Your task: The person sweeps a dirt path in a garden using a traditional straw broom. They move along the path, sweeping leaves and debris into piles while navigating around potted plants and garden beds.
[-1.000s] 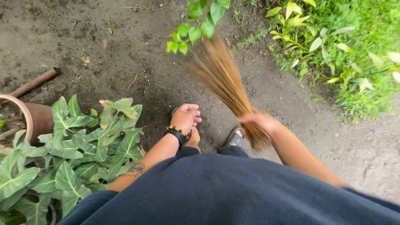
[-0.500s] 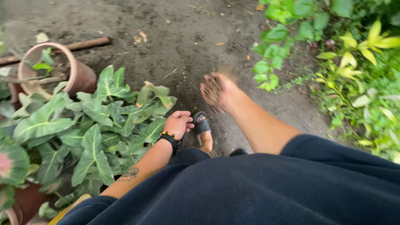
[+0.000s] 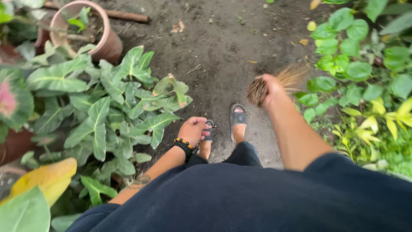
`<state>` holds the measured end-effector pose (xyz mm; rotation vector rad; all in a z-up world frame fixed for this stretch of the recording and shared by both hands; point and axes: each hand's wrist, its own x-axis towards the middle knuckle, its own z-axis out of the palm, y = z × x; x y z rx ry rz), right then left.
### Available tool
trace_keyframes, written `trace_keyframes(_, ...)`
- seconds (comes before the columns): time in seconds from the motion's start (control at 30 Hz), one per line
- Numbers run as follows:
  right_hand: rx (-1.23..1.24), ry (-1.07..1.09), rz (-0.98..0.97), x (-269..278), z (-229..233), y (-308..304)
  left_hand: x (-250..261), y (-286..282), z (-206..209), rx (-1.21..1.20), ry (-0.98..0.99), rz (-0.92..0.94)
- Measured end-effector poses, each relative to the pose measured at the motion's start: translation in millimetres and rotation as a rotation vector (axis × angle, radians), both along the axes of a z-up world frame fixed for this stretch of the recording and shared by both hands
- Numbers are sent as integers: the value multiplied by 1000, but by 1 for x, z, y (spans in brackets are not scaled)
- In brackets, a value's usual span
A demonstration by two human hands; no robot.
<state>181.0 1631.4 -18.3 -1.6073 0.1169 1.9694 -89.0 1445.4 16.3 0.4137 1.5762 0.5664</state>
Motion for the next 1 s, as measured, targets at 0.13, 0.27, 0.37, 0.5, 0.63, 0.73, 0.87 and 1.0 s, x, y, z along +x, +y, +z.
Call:
trace_keyframes(0.13,23,301,170,2,-32,79,21,-3,0,-22,-6,142)
trace_keyframes(0.27,133,262,621,-7,10,100,56,1,0,-41,42,256)
trace_keyframes(0.37,255,105,882,-6,62,46,86,6,1,31,39,401)
trace_keyframes(0.5,-50,241,1053,23,102,-44,113,2,10,188,493,333)
trace_keyframes(0.63,-361,511,988,27,86,-97,112,0,13,184,732,296)
trace_keyframes(0.73,15,842,1017,8,55,-93,108,6,10,114,654,277)
trace_keyframes(0.87,155,651,1144,-14,12,17,116,6,-2,186,637,287)
trace_keyframes(1.0,-292,241,1221,-14,16,182,124,-12,0,145,578,304)
